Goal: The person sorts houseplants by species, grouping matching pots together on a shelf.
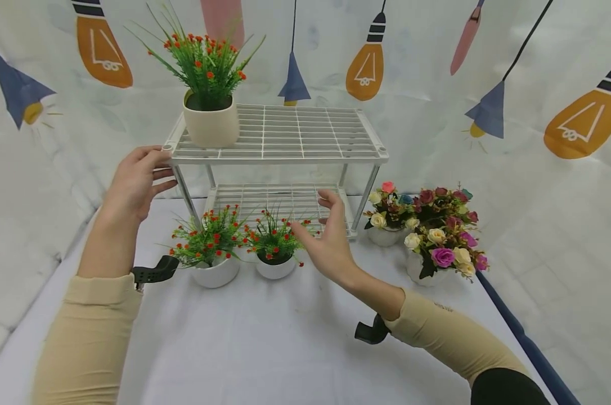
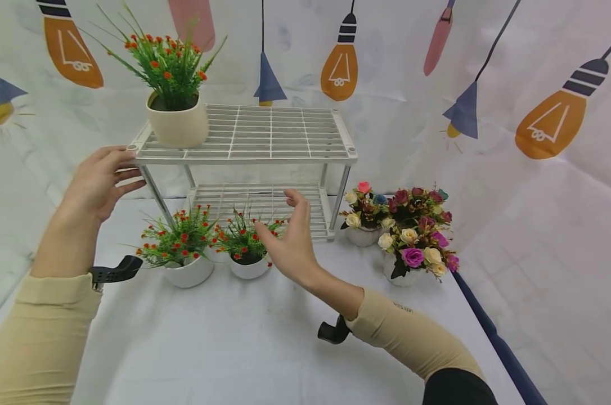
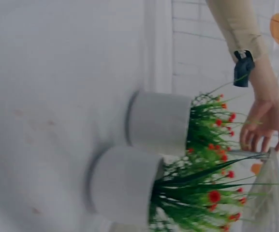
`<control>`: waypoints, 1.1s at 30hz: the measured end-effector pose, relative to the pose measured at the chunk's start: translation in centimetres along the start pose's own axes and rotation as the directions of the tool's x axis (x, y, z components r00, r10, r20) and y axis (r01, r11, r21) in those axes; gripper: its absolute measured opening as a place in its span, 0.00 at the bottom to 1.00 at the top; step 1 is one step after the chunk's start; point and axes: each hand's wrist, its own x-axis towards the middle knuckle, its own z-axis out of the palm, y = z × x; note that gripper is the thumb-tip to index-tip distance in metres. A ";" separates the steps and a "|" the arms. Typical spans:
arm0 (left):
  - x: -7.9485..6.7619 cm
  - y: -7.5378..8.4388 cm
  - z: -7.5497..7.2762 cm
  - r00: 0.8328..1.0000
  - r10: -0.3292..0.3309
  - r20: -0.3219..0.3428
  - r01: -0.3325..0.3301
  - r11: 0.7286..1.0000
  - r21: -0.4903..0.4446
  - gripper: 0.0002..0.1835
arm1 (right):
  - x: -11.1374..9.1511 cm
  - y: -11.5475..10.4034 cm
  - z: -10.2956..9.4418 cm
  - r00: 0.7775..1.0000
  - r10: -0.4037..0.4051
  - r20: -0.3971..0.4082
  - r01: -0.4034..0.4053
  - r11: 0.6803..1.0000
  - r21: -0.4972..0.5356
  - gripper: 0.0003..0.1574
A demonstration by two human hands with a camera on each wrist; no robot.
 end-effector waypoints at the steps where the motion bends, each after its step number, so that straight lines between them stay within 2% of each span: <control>1: 0.0 0.1 0.0 1.000 -0.001 -0.003 0.001 1.000 0.006 0.14 | -0.4 0.4 -0.1 0.999 0.032 -0.005 -0.032 0.999 0.006 0.47; 7: -0.3 0.4 0.1 1.000 0.004 -0.020 -0.003 0.999 0.036 0.16 | -2.8 2.9 -0.5 0.977 0.212 -0.032 -0.211 0.976 0.052 0.44; 11: -0.4 0.5 0.3 1.000 0.016 -0.017 -0.015 0.997 0.072 0.22 | -4.1 4.5 -0.2 0.954 0.296 -0.043 -0.291 0.952 0.089 0.43; 14: -0.5 0.4 0.3 1.000 0.011 -0.013 -0.010 0.996 0.091 0.26 | -5.0 5.8 0.4 0.923 0.383 -0.029 -0.377 0.918 0.119 0.44; 17: -0.7 0.4 0.3 1.000 0.008 -0.012 -0.006 0.996 0.088 0.27 | -5.6 6.9 1.3 0.882 0.471 0.000 -0.466 0.873 0.147 0.46; 21: -0.8 0.4 0.4 1.000 0.019 -0.009 -0.018 0.996 0.085 0.26 | -5.9 8.0 2.4 0.851 0.524 0.036 -0.522 0.835 0.177 0.52; 26: -0.7 0.4 0.5 1.000 0.022 -0.012 -0.021 0.996 0.090 0.27 | -5.9 9.1 4.0 0.861 0.506 0.050 -0.506 0.843 0.183 0.57; 28: -0.6 0.4 0.5 1.000 0.022 -0.015 -0.020 0.995 0.094 0.28 | -5.8 9.4 4.7 0.872 0.488 0.042 -0.487 0.856 0.171 0.57; 33: -0.7 0.3 0.4 1.000 0.014 -0.028 -0.011 0.995 0.104 0.29 | -5.3 10.2 6.5 0.883 0.470 0.014 -0.468 0.874 0.131 0.59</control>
